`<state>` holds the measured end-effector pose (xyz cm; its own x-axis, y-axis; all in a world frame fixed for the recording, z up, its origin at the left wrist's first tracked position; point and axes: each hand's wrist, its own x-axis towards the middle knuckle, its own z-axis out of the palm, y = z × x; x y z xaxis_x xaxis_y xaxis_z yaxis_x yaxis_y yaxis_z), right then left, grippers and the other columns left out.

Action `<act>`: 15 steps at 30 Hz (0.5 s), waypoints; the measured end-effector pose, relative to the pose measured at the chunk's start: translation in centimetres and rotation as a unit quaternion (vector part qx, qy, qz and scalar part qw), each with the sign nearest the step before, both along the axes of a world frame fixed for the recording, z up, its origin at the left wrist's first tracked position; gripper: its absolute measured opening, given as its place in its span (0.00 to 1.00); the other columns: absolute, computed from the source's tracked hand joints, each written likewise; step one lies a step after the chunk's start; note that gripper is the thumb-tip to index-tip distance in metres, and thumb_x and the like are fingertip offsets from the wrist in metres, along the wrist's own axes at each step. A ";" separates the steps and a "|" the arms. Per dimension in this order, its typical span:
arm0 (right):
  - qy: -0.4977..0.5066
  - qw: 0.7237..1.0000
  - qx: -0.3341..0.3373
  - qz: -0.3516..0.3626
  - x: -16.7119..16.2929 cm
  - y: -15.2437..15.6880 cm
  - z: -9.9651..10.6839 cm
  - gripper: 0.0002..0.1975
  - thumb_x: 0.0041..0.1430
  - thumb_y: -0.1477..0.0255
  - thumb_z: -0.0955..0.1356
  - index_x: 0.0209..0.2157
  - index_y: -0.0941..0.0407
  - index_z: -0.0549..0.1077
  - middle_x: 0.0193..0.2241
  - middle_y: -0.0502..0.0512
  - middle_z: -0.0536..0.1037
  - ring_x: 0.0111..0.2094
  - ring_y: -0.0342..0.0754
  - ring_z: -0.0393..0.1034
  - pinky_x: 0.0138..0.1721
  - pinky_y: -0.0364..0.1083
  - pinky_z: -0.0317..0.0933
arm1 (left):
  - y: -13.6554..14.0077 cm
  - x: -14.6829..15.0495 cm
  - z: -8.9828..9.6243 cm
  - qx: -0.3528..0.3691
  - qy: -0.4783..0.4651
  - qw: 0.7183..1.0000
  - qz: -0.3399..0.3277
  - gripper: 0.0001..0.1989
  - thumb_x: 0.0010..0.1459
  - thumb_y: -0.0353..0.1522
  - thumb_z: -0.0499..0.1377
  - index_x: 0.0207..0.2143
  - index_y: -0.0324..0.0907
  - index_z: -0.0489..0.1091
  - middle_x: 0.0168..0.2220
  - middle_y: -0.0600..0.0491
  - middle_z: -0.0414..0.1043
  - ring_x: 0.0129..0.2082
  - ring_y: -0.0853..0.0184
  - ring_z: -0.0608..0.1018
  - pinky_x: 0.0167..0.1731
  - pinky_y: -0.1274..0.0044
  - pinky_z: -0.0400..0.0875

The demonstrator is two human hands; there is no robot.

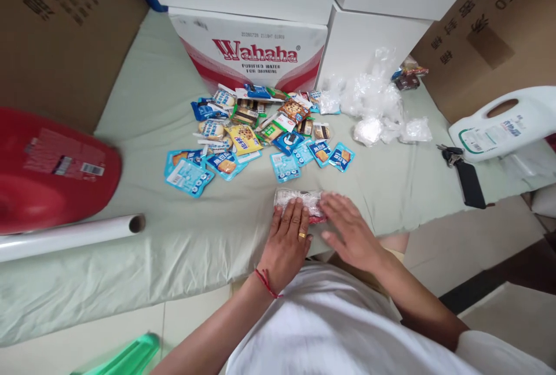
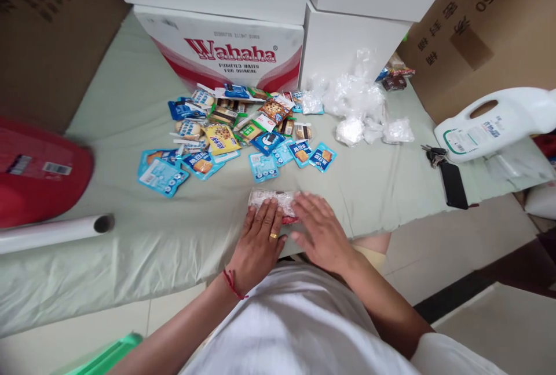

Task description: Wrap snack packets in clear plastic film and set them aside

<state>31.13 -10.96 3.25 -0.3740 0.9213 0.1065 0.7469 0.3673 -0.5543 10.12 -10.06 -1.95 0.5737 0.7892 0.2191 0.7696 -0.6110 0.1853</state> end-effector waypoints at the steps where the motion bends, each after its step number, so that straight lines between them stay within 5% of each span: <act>1: -0.030 0.999 -0.014 0.025 -0.3 -0.1 -0.7 0.33 0.72 0.60 0.64 0.73 0.53 0.57 0.72 0.63 0.58 0.74 0.59 0.49 0.72 0.68 0.46 | 0.1 -0.1 0.1 0.002 0.010 1.000 -0.004 0.29 0.71 0.33 0.50 0.69 0.29 0.58 0.73 0.33 0.51 0.74 0.48 0.55 0.71 0.52 0.54; 4: -0.037 0.996 -0.049 0.061 -0.8 -0.2 -1.8 0.36 0.73 0.57 0.63 0.74 0.56 0.52 0.74 0.64 0.54 0.75 0.59 0.46 0.73 0.68 0.44 | 0.8 -0.7 0.3 0.014 0.037 0.999 -0.033 0.28 0.70 0.30 0.50 0.69 0.27 0.59 0.72 0.32 0.53 0.74 0.46 0.55 0.71 0.52 0.55; 7: 0.053 0.996 -0.055 0.051 0.0 0.0 -1.5 0.27 0.75 0.60 0.60 0.71 0.52 0.61 0.71 0.60 0.61 0.74 0.55 0.50 0.72 0.66 0.48 | 2.0 -1.4 0.5 0.018 0.053 0.996 -0.073 0.27 0.68 0.26 0.49 0.69 0.30 0.60 0.71 0.32 0.55 0.73 0.47 0.57 0.70 0.53 0.57; 15: 0.210 0.972 -0.047 -0.091 2.6 -0.2 -0.5 0.17 0.74 0.60 0.63 0.49 0.50 0.81 0.55 0.59 0.80 0.63 0.56 0.68 0.64 0.61 0.61 | 6.1 -1.9 1.3 0.043 0.080 0.988 -0.125 0.24 0.67 0.23 0.48 0.63 0.33 0.67 0.65 0.32 0.67 0.67 0.49 0.70 0.63 0.55 0.67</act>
<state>33.75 -11.12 2.71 -0.1456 0.9813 0.1262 0.4954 0.1827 -0.8492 8.18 -4.01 -0.67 0.7806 0.6014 0.1704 0.6086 -0.7934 0.0121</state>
